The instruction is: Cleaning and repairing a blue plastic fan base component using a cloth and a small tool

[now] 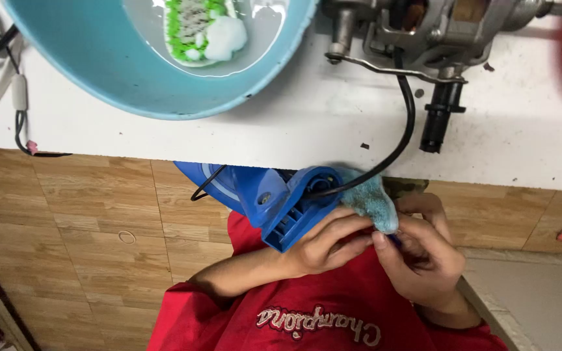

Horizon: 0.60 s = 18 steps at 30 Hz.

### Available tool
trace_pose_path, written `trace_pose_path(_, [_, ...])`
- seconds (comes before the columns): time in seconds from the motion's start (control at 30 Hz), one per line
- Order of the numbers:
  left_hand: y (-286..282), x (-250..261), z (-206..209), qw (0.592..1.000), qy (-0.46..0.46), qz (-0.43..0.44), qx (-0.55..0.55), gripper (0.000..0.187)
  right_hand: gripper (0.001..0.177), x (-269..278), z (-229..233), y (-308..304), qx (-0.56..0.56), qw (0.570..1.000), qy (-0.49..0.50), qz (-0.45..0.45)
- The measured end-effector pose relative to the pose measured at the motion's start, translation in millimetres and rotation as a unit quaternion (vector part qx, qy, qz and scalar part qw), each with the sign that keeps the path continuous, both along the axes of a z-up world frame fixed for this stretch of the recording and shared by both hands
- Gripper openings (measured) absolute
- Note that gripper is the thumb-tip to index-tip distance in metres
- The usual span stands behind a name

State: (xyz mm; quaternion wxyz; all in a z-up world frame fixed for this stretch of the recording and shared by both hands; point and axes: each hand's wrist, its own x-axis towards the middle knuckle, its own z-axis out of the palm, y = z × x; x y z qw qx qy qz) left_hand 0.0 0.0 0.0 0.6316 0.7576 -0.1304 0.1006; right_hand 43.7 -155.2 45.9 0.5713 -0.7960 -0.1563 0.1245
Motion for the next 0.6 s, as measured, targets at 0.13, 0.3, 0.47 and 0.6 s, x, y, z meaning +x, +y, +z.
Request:
trace_pose_path(0.13, [6, 12, 1, 0.999, 0.031, -0.005, -0.021, 0.028, 0.02, 6, -4, 4, 0.019, 0.999, 0.03, 0.007])
trace_pose_path(0.3, [8, 24, 12, 1.0, 0.005, 0.008, -0.004, 0.02, 0.025, 9, -3, 0, 0.021, 0.998, 0.055, 0.0])
trace_pose_path(0.47, [-2, 12, 11, 0.992, 0.013, 0.023, -0.121, 0.014, 0.013, 20, 2, -1, -0.055, 0.998, -0.031, 0.018])
trace_pose_path(0.6, [2, 8, 11, 0.998, -0.007, 0.036, -0.055, 0.023, 0.009, 21, 8, -10, -0.14, 0.984, -0.038, 0.106])
